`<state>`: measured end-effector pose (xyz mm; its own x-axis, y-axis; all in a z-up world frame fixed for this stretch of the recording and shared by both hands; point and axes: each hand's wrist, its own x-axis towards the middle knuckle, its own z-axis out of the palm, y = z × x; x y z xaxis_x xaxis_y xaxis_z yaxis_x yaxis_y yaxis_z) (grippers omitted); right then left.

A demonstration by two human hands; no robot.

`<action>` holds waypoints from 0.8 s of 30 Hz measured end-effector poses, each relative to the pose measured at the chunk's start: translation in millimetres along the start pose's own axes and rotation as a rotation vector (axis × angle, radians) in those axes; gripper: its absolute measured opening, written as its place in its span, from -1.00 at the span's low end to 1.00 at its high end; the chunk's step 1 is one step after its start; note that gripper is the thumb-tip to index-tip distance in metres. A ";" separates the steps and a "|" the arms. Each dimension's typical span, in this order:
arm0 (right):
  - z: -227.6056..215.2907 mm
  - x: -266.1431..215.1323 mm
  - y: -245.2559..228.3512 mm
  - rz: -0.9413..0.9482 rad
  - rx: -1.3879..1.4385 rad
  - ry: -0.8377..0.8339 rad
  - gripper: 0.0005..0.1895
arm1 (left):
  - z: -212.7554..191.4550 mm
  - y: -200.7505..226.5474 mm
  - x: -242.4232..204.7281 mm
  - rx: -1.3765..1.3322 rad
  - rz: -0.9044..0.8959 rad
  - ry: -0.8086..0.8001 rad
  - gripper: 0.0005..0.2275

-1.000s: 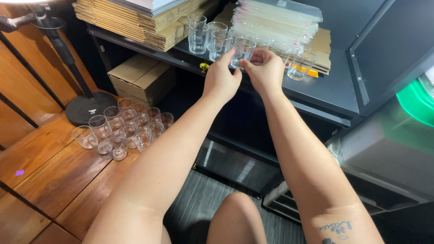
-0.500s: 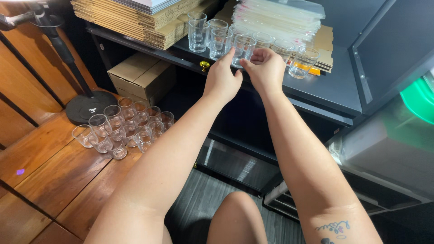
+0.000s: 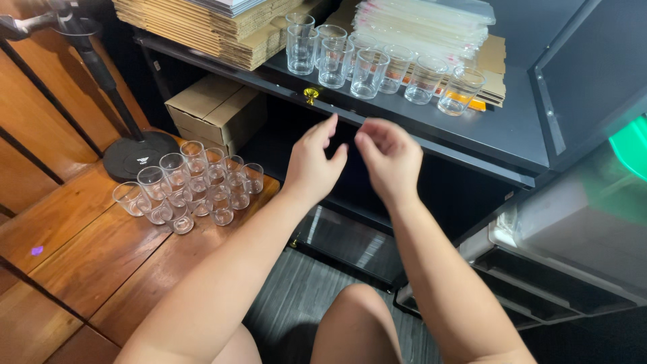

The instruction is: The person sits on the floor and unpacks small clear glasses from a cardboard box. They then pick up the glasses one by one and place them onto a nearby shelf, arranging them in rows.

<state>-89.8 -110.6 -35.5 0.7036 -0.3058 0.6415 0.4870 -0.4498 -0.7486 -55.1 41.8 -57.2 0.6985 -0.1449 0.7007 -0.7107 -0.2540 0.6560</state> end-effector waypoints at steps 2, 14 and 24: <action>9.0 -29.5 1.8 0.043 -0.026 -0.082 -0.79 | -4.3 -6.1 -27.8 -0.022 -0.049 -0.021 -0.52; 69.0 -209.7 94.4 0.355 0.115 -0.503 -0.87 | -21.5 -108.3 -236.6 -0.040 -0.757 -0.192 -0.57; 90.3 -260.6 123.5 0.362 0.024 -0.641 -0.88 | -29.7 -135.0 -289.3 -0.069 -0.900 -0.184 -0.63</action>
<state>-166.2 -10.7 -310.2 0.9833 0.1221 0.1349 0.1727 -0.3929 -0.9032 -163.7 146.4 -340.1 0.9885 -0.0711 -0.1338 0.1081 -0.2879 0.9515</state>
